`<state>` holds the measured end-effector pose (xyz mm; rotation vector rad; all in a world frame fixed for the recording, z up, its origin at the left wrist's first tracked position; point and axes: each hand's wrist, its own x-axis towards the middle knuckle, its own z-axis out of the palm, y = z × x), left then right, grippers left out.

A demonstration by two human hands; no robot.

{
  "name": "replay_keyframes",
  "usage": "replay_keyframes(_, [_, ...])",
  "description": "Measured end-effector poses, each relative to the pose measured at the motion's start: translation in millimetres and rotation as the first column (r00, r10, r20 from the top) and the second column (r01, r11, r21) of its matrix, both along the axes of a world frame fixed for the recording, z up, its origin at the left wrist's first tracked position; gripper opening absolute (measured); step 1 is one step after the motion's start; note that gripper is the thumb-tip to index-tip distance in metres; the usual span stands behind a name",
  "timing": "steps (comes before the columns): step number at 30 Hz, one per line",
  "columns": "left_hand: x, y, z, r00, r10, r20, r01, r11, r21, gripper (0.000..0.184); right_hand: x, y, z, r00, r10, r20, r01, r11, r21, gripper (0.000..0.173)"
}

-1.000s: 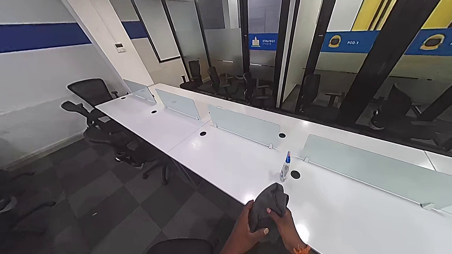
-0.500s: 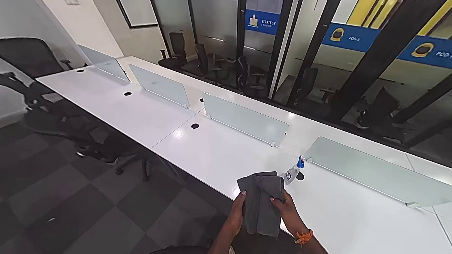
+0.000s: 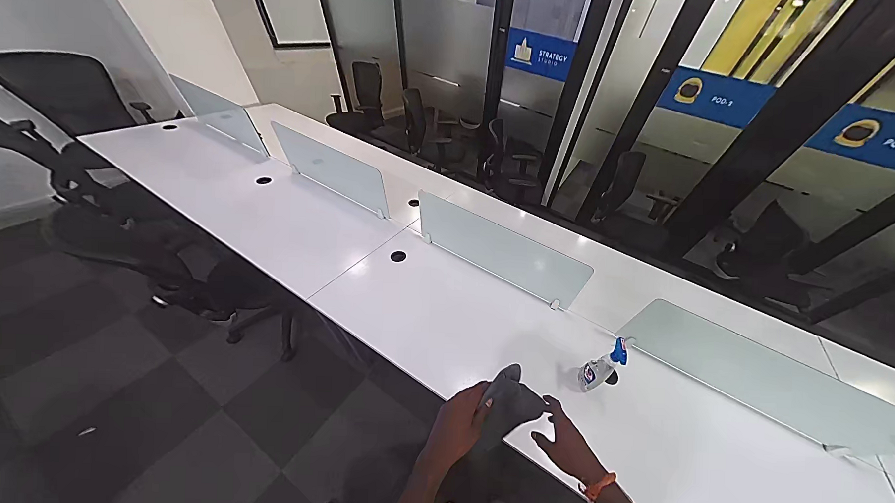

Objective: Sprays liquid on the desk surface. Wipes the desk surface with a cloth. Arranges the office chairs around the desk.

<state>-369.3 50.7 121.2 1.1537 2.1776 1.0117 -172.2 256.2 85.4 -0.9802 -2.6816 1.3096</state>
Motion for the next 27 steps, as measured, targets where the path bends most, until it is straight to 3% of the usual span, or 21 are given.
replay_keyframes(3, [-8,11,-19,0.947,-0.278,-0.161,0.233,0.940,-0.250,0.046,-1,-2,-14,0.997,-0.029,-0.066,0.034,0.996,0.077,0.099])
replay_keyframes(5, [-2,19,-26,0.922,-0.368,-0.123,0.318,0.898,-0.305,0.043,-2,-11,-13,0.990,-0.017,-0.140,0.028,0.997,0.075,0.098])
replay_keyframes(8, [4,32,-21,0.918,-0.397,-0.003,0.379,0.877,-0.295,0.037,-4,-18,-20,0.962,0.043,-0.268,-0.035,0.999,0.035,0.082])
replay_keyframes(10, [3,37,-29,0.907,-0.411,0.088,0.420,0.875,-0.241,0.034,2,-18,-40,0.917,0.059,-0.396,-0.070,0.997,-0.014,0.055])
replay_keyframes(12, [-5,45,-42,0.894,-0.413,0.174,0.440,0.881,-0.171,0.032,2,-9,-55,0.863,0.025,-0.504,-0.069,0.995,-0.069,0.026])
replay_keyframes(14, [-13,53,-61,0.887,-0.380,0.263,0.416,0.904,-0.096,0.030,0,2,-56,0.854,-0.046,-0.519,-0.069,0.977,-0.202,0.017])
replay_keyframes(17, [-23,63,-83,0.880,-0.330,0.341,0.400,0.903,-0.157,0.028,-9,19,-61,0.865,-0.083,-0.495,-0.090,0.945,-0.316,0.018])
replay_keyframes(24, [-42,100,-107,0.882,-0.209,0.422,0.344,0.898,-0.274,0.027,-27,64,-72,0.853,-0.088,-0.514,-0.071,0.957,-0.280,0.023])
replay_keyframes(27, [-45,119,-129,0.933,-0.135,0.335,0.267,0.882,-0.389,0.031,-23,82,-67,0.834,-0.152,-0.531,0.013,0.966,-0.256,0.023])
